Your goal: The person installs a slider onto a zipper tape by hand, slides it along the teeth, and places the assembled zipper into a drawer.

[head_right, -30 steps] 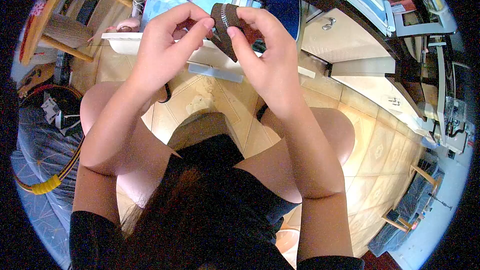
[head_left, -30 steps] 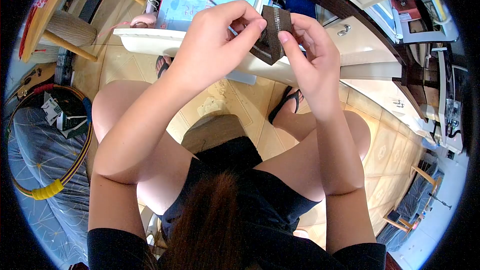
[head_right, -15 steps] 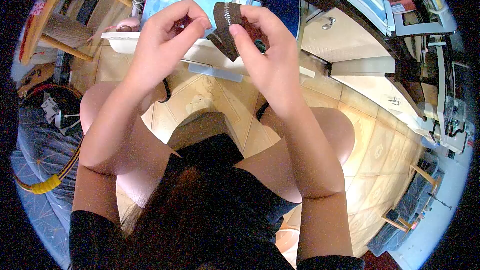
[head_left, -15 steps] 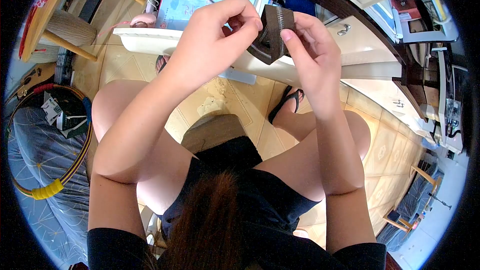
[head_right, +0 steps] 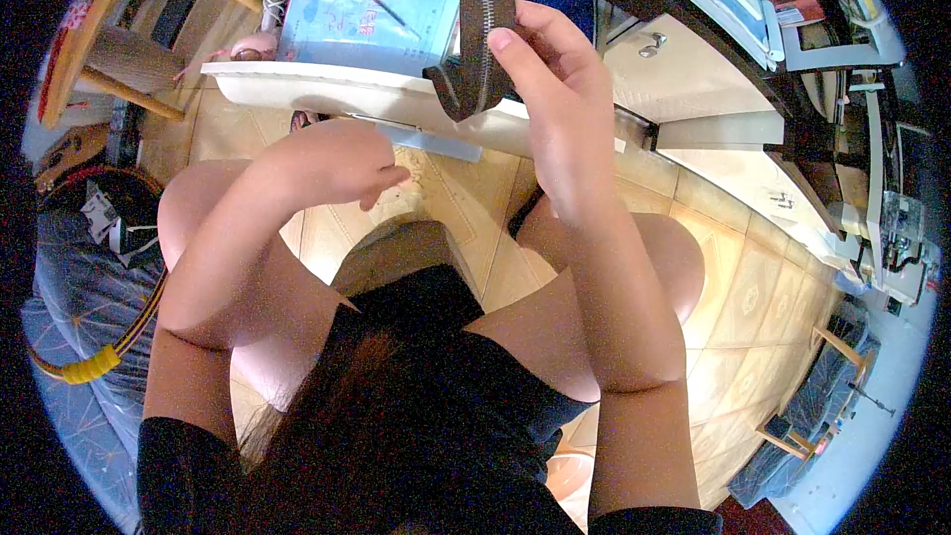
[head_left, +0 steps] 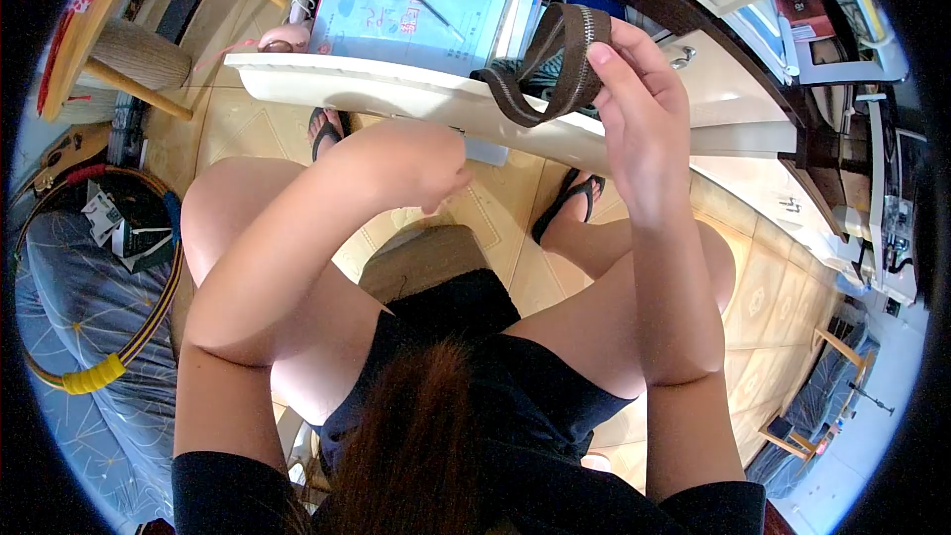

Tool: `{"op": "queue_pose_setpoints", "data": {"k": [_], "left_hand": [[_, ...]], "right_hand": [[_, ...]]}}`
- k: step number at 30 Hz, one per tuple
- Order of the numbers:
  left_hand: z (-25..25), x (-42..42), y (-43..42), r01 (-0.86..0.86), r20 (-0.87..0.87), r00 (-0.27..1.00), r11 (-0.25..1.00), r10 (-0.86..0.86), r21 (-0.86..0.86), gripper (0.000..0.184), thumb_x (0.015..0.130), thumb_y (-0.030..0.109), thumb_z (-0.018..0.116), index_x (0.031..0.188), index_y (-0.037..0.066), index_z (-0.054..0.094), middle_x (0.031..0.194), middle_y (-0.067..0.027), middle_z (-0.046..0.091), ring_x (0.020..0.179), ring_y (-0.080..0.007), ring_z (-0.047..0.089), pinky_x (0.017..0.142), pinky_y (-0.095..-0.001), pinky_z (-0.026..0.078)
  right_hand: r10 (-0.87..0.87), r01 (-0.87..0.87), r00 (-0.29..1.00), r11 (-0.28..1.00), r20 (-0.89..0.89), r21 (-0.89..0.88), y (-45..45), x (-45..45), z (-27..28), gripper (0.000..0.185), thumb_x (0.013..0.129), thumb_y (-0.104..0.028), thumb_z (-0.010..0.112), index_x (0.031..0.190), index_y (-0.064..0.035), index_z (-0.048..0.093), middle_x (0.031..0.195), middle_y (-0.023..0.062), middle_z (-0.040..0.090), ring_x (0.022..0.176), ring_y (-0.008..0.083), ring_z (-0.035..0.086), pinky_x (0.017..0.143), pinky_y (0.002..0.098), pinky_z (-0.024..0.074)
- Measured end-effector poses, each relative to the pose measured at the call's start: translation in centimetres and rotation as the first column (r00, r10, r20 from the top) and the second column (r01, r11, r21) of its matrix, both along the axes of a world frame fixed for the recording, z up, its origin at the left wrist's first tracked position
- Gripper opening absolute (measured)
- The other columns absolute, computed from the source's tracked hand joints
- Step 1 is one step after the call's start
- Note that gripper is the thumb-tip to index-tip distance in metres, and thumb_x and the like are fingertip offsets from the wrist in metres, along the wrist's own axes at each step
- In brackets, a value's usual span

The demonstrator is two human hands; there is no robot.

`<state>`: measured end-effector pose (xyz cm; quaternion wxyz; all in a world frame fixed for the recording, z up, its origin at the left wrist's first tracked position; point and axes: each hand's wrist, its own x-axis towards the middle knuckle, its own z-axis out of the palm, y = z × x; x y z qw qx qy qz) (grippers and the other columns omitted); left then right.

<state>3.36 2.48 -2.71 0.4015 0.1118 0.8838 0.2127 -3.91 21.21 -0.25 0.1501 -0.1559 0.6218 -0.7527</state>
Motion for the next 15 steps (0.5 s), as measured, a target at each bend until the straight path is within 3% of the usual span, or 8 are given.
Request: {"op": "queue_pose_setpoints", "data": {"k": [3,6,9,12,15], "left_hand": [[-0.5,0.1,0.0,0.087,-0.224,0.969,0.991,-0.108,-0.104,0.032,0.082,0.031,0.055,0.071,0.003,0.066,0.071,-0.0136,0.065,0.068,-0.0328,0.062,0.069,-0.0416,0.048],[-0.9,0.7,-0.3,-0.001,-0.521,0.851,0.992,0.066,0.124,0.027,0.082,0.028,0.056,0.082,0.002,0.064,0.079,-0.0158,0.064,0.074,-0.0337,0.062,0.070,-0.0428,0.048],[0.4,-0.8,0.5,-0.125,-0.434,0.880,0.976,0.192,0.179,0.028,0.079,0.024,0.061,0.096,0.002,0.059,0.090,-0.0175,0.062,0.082,-0.0353,0.060,0.073,-0.0421,0.047],[1.5,-0.8,0.5,-0.175,-0.571,0.724,0.904,0.387,0.390,0.031,0.078,0.017,0.063,0.103,0.001,0.056,0.094,-0.0187,0.060,0.085,-0.0347,0.059,0.074,-0.0412,0.047],[0.4,-1.4,0.6,0.074,-0.732,0.545,0.846,0.409,0.527,0.027,0.077,0.017,0.065,0.097,-0.001,0.058,0.090,-0.0193,0.059,0.082,-0.0332,0.059,0.072,-0.0385,0.047]], "right_hand": [[-0.001,0.002,0.999,1.000,0.042,-0.012,0.1,0.0,0.1,0.027,0.091,-0.006,0.050,0.115,0.0052,0.052,0.106,0.0102,0.061,0.096,0.0144,0.058,0.087,0.0285,0.0454],[0.002,0.004,0.994,0.999,0.108,-0.054,0.1,-0.2,-0.1,0.026,0.092,-0.007,0.049,0.115,0.0050,0.052,0.107,0.0109,0.060,0.096,0.0154,0.058,0.087,0.0304,0.0465],[0.036,-0.016,0.988,0.991,0.147,-0.130,0.1,-0.2,-0.2,0.026,0.092,-0.008,0.049,0.114,0.0044,0.052,0.107,0.0114,0.060,0.096,0.0161,0.058,0.086,0.0314,0.0472],[0.061,-0.032,0.983,0.985,0.171,-0.168,0.1,-0.2,-0.3,0.025,0.091,-0.008,0.050,0.114,0.0040,0.052,0.106,0.0116,0.060,0.097,0.0166,0.059,0.086,0.0318,0.0474],[0.089,-0.052,0.980,0.979,0.178,-0.199,0.2,-0.4,-0.7,0.026,0.091,-0.007,0.049,0.115,0.0038,0.051,0.106,0.0115,0.060,0.097,0.0170,0.059,0.086,0.0322,0.0475]]}}
